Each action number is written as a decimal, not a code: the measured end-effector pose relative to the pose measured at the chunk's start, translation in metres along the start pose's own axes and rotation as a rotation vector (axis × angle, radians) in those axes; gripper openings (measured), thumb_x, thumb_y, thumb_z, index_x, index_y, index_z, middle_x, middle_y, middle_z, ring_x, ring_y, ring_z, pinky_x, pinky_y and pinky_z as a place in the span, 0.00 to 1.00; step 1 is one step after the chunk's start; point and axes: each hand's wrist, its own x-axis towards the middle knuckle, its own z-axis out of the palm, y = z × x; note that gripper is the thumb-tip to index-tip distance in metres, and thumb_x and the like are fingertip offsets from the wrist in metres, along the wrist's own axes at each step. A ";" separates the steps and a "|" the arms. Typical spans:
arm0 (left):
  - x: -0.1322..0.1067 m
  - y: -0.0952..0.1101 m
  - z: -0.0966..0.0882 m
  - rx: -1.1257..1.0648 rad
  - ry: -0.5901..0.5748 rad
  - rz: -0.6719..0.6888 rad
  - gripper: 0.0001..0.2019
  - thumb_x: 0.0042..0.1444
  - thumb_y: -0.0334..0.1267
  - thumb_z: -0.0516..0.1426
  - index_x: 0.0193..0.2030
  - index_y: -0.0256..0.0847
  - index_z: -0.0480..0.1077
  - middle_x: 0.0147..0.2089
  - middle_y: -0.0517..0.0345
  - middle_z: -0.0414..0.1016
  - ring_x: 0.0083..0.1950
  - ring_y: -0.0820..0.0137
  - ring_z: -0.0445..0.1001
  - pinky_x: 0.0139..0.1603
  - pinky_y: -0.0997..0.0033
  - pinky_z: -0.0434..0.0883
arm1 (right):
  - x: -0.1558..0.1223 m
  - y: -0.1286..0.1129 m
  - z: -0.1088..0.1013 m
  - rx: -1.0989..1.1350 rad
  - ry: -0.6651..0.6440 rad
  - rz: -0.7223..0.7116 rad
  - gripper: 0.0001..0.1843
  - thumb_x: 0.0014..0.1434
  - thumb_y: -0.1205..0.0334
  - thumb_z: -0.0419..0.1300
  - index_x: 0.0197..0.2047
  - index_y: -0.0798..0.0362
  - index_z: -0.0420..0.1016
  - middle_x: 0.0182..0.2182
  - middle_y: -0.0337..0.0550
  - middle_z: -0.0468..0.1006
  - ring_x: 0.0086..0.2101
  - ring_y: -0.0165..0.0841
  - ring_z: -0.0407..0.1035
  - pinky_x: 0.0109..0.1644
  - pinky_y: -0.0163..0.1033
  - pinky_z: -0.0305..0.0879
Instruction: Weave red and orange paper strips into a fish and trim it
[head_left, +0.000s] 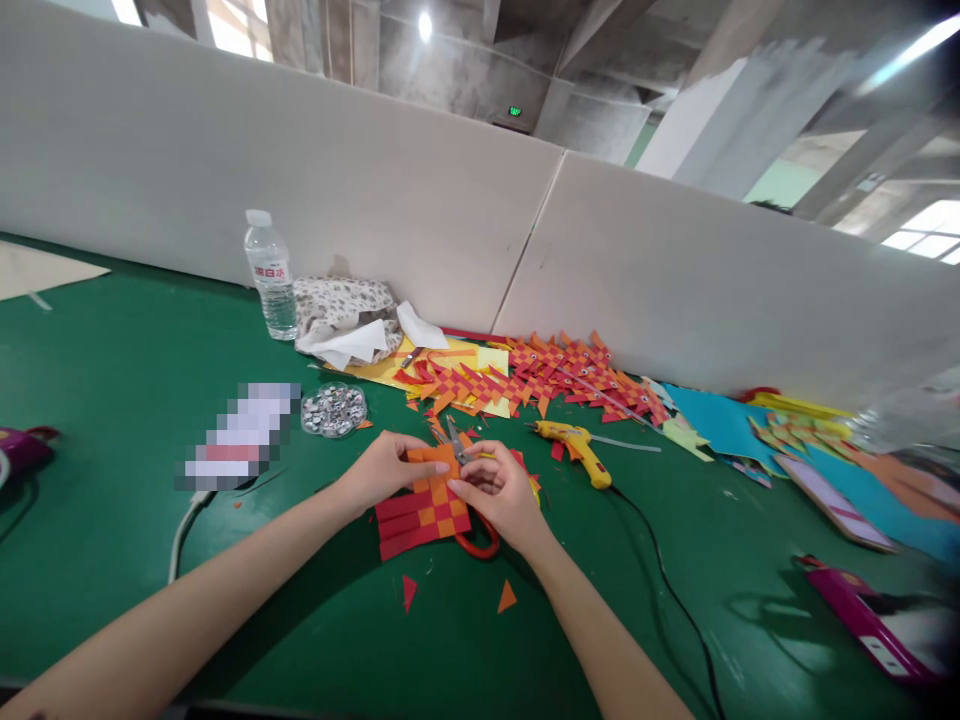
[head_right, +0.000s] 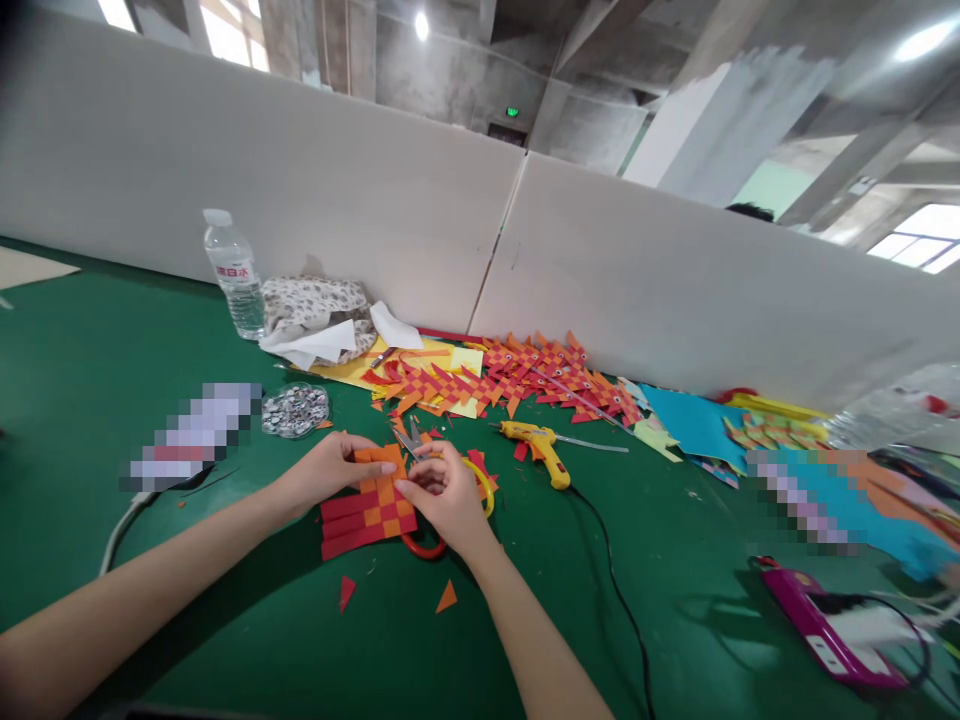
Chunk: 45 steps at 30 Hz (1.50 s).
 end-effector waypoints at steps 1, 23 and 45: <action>-0.001 0.001 0.001 -0.007 -0.001 -0.004 0.19 0.40 0.52 0.63 0.24 0.35 0.72 0.19 0.64 0.66 0.21 0.77 0.62 0.22 0.78 0.60 | 0.001 0.000 0.000 0.012 0.007 0.008 0.21 0.44 0.58 0.67 0.38 0.49 0.62 0.27 0.35 0.74 0.27 0.29 0.70 0.32 0.35 0.66; 0.002 0.003 -0.009 0.005 -0.163 -0.073 0.30 0.37 0.42 0.66 0.50 0.38 0.70 0.28 0.58 0.76 0.27 0.71 0.71 0.26 0.76 0.62 | 0.001 -0.003 -0.001 0.073 0.054 0.042 0.26 0.39 0.53 0.70 0.34 0.49 0.58 0.25 0.36 0.75 0.26 0.31 0.71 0.29 0.35 0.64; -0.002 0.002 -0.001 -0.058 -0.199 -0.107 0.27 0.37 0.42 0.66 0.46 0.35 0.70 0.29 0.56 0.79 0.30 0.69 0.75 0.34 0.71 0.67 | 0.002 -0.002 -0.002 0.166 0.039 0.033 0.27 0.39 0.55 0.70 0.30 0.48 0.53 0.22 0.31 0.71 0.21 0.28 0.66 0.25 0.34 0.62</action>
